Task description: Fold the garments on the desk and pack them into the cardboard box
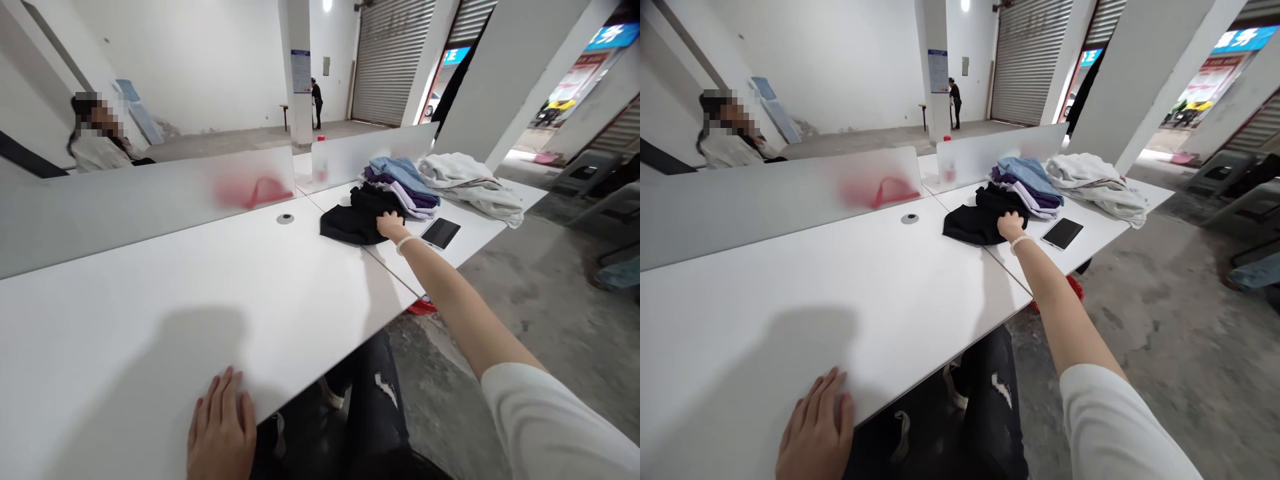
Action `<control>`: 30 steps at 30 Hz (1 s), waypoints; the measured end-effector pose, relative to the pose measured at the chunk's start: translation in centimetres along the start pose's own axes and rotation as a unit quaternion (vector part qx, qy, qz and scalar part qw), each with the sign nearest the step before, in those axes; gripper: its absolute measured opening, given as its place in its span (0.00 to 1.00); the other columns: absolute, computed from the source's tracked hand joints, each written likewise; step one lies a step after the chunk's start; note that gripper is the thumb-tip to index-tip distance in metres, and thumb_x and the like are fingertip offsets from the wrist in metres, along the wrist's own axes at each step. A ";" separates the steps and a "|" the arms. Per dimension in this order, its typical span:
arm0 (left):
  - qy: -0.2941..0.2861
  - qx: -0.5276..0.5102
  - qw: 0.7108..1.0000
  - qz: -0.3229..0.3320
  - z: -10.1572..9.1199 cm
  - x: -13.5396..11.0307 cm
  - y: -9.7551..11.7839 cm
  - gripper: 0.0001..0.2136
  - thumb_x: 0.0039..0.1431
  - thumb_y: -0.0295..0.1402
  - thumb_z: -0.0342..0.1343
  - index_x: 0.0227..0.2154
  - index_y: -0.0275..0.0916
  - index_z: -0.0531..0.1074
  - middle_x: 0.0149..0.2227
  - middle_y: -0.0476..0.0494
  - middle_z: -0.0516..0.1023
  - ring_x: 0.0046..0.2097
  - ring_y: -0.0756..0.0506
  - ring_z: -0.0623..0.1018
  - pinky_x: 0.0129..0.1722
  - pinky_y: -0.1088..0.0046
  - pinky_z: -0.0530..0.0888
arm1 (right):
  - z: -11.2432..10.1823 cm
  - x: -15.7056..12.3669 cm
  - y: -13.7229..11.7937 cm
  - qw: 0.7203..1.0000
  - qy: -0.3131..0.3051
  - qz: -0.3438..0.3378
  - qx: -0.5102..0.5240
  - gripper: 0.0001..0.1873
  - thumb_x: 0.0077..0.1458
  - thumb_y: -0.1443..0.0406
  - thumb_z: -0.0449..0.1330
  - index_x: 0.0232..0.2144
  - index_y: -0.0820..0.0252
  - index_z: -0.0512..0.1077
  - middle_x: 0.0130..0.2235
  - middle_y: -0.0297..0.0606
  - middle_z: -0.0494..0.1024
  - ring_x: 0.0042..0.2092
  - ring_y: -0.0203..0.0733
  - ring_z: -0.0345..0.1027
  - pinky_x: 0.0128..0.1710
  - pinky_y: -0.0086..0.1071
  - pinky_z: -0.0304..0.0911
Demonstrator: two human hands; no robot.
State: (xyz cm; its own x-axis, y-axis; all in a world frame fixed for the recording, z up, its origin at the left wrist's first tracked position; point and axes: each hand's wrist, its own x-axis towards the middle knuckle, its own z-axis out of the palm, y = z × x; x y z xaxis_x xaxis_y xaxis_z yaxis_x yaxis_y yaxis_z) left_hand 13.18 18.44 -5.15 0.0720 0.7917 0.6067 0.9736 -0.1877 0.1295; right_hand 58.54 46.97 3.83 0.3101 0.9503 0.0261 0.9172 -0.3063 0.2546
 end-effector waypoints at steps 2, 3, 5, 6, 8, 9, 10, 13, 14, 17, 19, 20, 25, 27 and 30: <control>0.004 0.005 1.000 -0.002 0.1 0.0 0.0 0.19 0.61 0.31 0.46 0.55 0.37 0.65 0.54 0.36 0.72 0.57 0.37 0.70 0.58 0.54 0.64 | 0.1 0.0 0.9 0.999 -0.031 0.006 0.015 0.21 0.58 0.70 0.51 0.53 0.62 0.69 0.53 0.57 0.66 0.52 0.54 0.61 0.44 0.41 0.60; 0.004 0.008 1.000 0.000 0.1 0.0 0.1 0.19 0.61 0.31 0.46 0.54 0.36 0.65 0.54 0.36 0.72 0.57 0.37 0.70 0.57 0.54 0.64 | 0.2 -0.1 1.4 0.999 -0.033 0.005 0.019 0.21 0.57 0.71 0.52 0.53 0.63 0.68 0.52 0.57 0.67 0.51 0.53 0.63 0.43 0.39 0.61; 0.005 0.013 1.000 0.005 0.0 0.1 0.2 0.18 0.60 0.31 0.46 0.53 0.35 0.66 0.53 0.35 0.73 0.56 0.37 0.71 0.57 0.54 0.65 | 0.0 -0.6 2.2 0.999 -0.027 0.004 0.022 0.22 0.57 0.73 0.51 0.53 0.67 0.67 0.52 0.59 0.66 0.49 0.53 0.65 0.42 0.38 0.61; 0.005 0.014 1.000 0.006 0.0 0.1 0.2 0.18 0.60 0.31 0.46 0.53 0.34 0.67 0.53 0.35 0.73 0.56 0.37 0.71 0.57 0.54 0.65 | -0.3 -0.9 2.5 1.000 -0.019 0.003 0.022 0.22 0.56 0.74 0.50 0.53 0.70 0.66 0.51 0.61 0.66 0.48 0.53 0.66 0.42 0.38 0.61; 0.002 0.010 1.000 0.002 -0.1 0.1 0.3 0.18 0.60 0.31 0.46 0.52 0.34 0.67 0.53 0.35 0.73 0.56 0.37 0.71 0.56 0.54 0.66 | -1.4 -1.5 2.5 1.000 0.003 -0.010 0.023 0.21 0.56 0.76 0.49 0.52 0.72 0.65 0.51 0.61 0.66 0.47 0.52 0.68 0.42 0.38 0.61; 0.001 0.006 1.000 -0.004 -0.1 0.1 0.3 0.18 0.61 0.31 0.46 0.52 0.35 0.67 0.53 0.35 0.73 0.56 0.37 0.71 0.56 0.54 0.66 | -2.3 -1.8 2.3 0.999 0.019 -0.020 0.024 0.21 0.56 0.76 0.48 0.52 0.71 0.65 0.51 0.60 0.66 0.46 0.52 0.68 0.42 0.38 0.61; 0.002 0.001 1.000 -0.011 -0.1 0.1 0.4 0.18 0.61 0.31 0.46 0.53 0.36 0.67 0.53 0.35 0.73 0.56 0.37 0.71 0.56 0.54 0.66 | -3.5 -2.1 1.9 0.999 0.036 -0.032 0.024 0.21 0.57 0.75 0.47 0.53 0.69 0.63 0.52 0.59 0.65 0.47 0.51 0.68 0.43 0.38 0.61; 0.005 -0.016 1.000 -0.023 0.0 0.1 0.4 0.18 0.60 0.32 0.47 0.53 0.38 0.67 0.54 0.37 0.73 0.56 0.37 0.71 0.57 0.54 0.65 | -8.1 -3.2 0.0 0.987 0.134 -0.072 0.051 0.21 0.61 0.72 0.45 0.56 0.66 0.58 0.55 0.56 0.64 0.48 0.51 0.67 0.45 0.39 0.60; 0.006 -0.019 1.000 -0.024 0.0 0.1 0.4 0.18 0.60 0.32 0.47 0.53 0.38 0.67 0.54 0.37 0.73 0.56 0.37 0.70 0.57 0.54 0.65 | -10.0 -3.7 -0.8 0.976 0.183 -0.088 0.079 0.20 0.61 0.70 0.45 0.55 0.66 0.57 0.54 0.56 0.64 0.48 0.52 0.66 0.45 0.40 0.60; 0.007 -0.016 1.000 -0.018 0.2 0.2 0.3 0.17 0.60 0.31 0.47 0.51 0.36 0.68 0.53 0.36 0.73 0.57 0.37 0.70 0.57 0.55 0.64 | -15.6 -5.6 -3.2 0.912 0.316 -0.133 0.226 0.15 0.60 0.70 0.45 0.50 0.65 0.58 0.49 0.51 0.69 0.44 0.49 0.68 0.45 0.41 0.62; 0.008 -0.005 1.000 -0.013 0.1 0.3 0.3 0.16 0.61 0.31 0.46 0.50 0.35 0.69 0.52 0.36 0.74 0.56 0.37 0.71 0.57 0.55 0.64 | -18.9 -7.4 -4.8 0.851 0.347 -0.163 0.359 0.14 0.60 0.71 0.44 0.48 0.62 0.57 0.42 0.42 0.71 0.37 0.40 0.70 0.43 0.37 0.64; 0.008 0.001 1.000 -0.012 0.1 0.4 0.3 0.16 0.61 0.31 0.46 0.49 0.34 0.69 0.52 0.36 0.74 0.55 0.37 0.71 0.56 0.55 0.65 | -20.4 -8.4 -5.5 0.813 0.349 -0.180 0.430 0.13 0.60 0.72 0.43 0.48 0.61 0.56 0.39 0.37 0.71 0.33 0.36 0.70 0.41 0.34 0.65; 0.006 0.004 1.000 -0.010 0.0 0.1 -0.1 0.15 0.62 0.32 0.46 0.48 0.34 0.70 0.51 0.37 0.75 0.55 0.38 0.71 0.56 0.57 0.65 | -25.6 -13.4 -8.9 0.568 0.305 -0.241 0.726 0.08 0.58 0.74 0.44 0.36 0.56 0.53 0.36 0.27 0.64 0.24 0.24 0.65 0.28 0.24 0.63; -0.012 -0.010 1.000 -0.022 0.2 -0.5 -0.5 0.15 0.60 0.31 0.47 0.48 0.35 0.71 0.51 0.38 0.75 0.56 0.38 0.71 0.57 0.56 0.66 | -26.9 -14.0 -10.0 0.500 0.283 -0.227 0.786 0.09 0.58 0.74 0.45 0.34 0.55 0.53 0.35 0.27 0.66 0.23 0.24 0.63 0.25 0.22 0.62; -0.031 -0.029 0.997 -0.069 0.6 -1.6 -1.1 0.15 0.58 0.31 0.46 0.45 0.38 0.73 0.47 0.36 0.77 0.55 0.36 0.71 0.54 0.51 0.68 | -27.8 -12.6 -11.1 0.464 0.271 -0.176 0.825 0.08 0.60 0.73 0.42 0.36 0.57 0.58 0.35 0.29 0.68 0.28 0.24 0.67 0.28 0.21 0.64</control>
State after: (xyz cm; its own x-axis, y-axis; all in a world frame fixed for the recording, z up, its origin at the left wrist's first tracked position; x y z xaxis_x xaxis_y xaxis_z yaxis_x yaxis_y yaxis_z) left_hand 12.16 17.71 -6.74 -0.0460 0.8466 0.5303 0.9612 -0.1070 0.2543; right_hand 37.46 39.99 27.55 0.3699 0.6947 0.6168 -0.0316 0.6729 -0.7390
